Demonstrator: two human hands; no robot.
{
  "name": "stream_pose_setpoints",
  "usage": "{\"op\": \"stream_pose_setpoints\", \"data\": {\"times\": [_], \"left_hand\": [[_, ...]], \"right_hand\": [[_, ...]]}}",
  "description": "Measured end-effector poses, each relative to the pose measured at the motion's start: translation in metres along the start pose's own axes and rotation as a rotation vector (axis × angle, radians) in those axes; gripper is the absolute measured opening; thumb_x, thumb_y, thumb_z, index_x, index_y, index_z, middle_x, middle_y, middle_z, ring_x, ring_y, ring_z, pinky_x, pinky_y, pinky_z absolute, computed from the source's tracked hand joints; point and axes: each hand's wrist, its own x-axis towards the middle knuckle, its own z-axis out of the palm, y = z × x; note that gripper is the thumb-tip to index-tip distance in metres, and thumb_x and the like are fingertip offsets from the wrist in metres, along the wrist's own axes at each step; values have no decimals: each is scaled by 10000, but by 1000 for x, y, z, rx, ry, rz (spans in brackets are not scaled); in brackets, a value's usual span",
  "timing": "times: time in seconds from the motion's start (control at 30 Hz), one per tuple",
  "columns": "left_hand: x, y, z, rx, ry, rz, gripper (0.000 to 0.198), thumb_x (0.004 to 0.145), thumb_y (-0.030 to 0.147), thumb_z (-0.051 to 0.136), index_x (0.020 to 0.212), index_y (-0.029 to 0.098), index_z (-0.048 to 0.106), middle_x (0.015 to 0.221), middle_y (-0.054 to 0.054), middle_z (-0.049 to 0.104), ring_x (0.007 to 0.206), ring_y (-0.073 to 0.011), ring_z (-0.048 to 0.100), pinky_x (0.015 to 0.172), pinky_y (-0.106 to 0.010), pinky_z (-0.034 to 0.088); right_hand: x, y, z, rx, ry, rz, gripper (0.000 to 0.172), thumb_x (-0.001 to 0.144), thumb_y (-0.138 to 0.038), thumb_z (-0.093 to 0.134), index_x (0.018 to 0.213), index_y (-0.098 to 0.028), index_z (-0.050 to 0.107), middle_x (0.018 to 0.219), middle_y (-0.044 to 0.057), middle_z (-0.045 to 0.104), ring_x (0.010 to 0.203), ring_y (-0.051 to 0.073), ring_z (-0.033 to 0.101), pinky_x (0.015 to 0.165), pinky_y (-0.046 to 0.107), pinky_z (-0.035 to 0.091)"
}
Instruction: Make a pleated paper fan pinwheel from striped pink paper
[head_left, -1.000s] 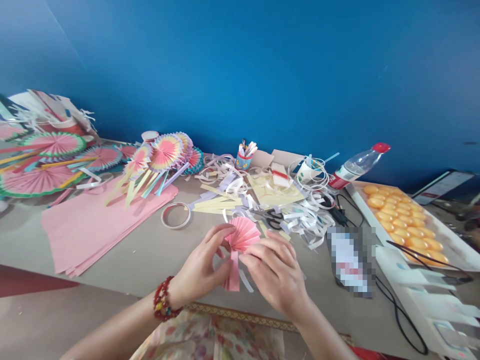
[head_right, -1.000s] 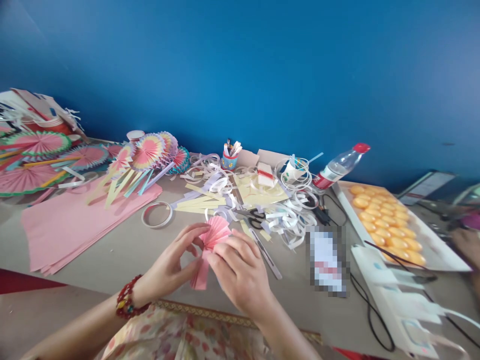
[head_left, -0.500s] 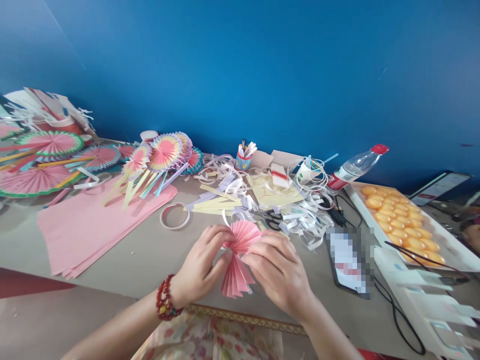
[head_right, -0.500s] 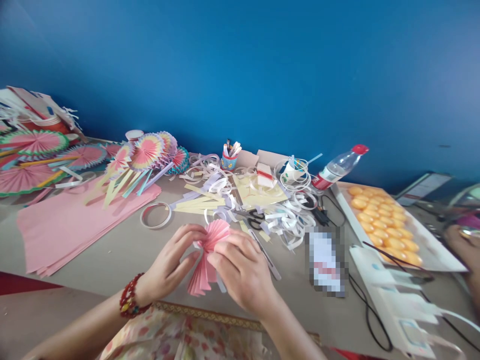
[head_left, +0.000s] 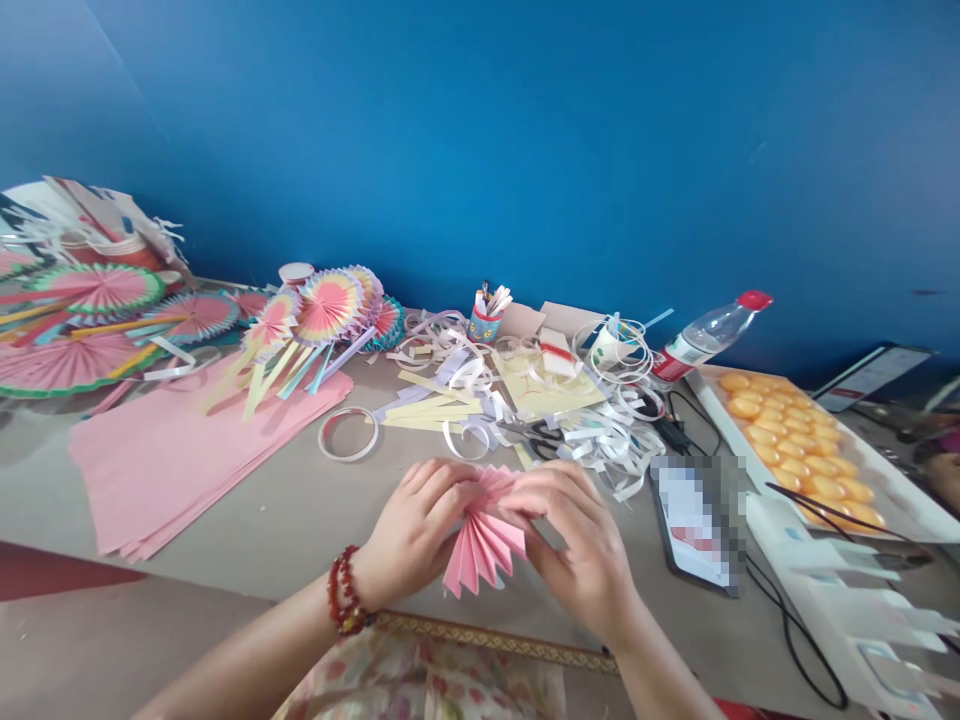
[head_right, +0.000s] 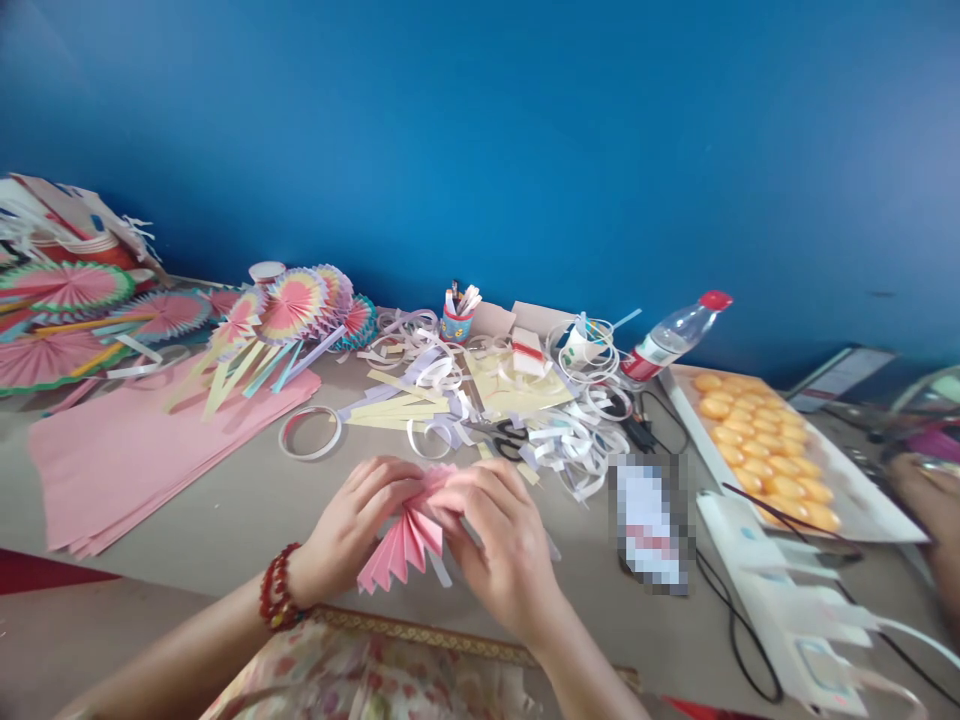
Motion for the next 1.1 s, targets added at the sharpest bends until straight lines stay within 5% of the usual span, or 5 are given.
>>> {"op": "stream_pose_setpoints", "data": {"times": [0.23,0.43,0.6,0.87,1.1], "left_hand": [[-7,-6,4,-491,-15,-326,184,921,288,594,1049,168,647,979,-76,689,867,-184,639,764,-254,497],[-3,-5,0,-978,-86,-485,289,952,310,559,1186,165,648,1087,-96,703,955,-214,654,829,-282,515],[-4,-9,1,-922,-111,-456,274,937,300,591,1158,173,692,1103,-96,713,990,-219,652,863,-273,501],[-7,-16,5,-758,-155,-444,289,889,370,651,1067,156,730,983,-93,743,878,-205,669,778,-246,501],[-10,-17,9,-924,-159,-524,271,874,340,674,1080,167,708,1010,-84,738,913,-202,673,833,-264,515]], "right_hand": [[-5,4,6,192,29,314,15,902,-217,611,890,-214,603,839,22,601,751,162,587,686,276,481],[-4,-2,4,138,-46,228,101,915,-175,573,903,-228,658,937,45,624,873,186,594,773,301,475],[-1,-7,0,17,-218,142,275,930,-117,482,1074,-242,680,1011,72,648,964,218,579,840,348,464],[4,-5,-6,-40,-350,208,225,910,-164,554,1022,-256,727,956,56,699,907,204,628,775,300,481],[10,-6,-12,-13,-429,141,253,890,-121,569,1022,-270,725,948,14,748,894,181,656,769,267,481]]}}
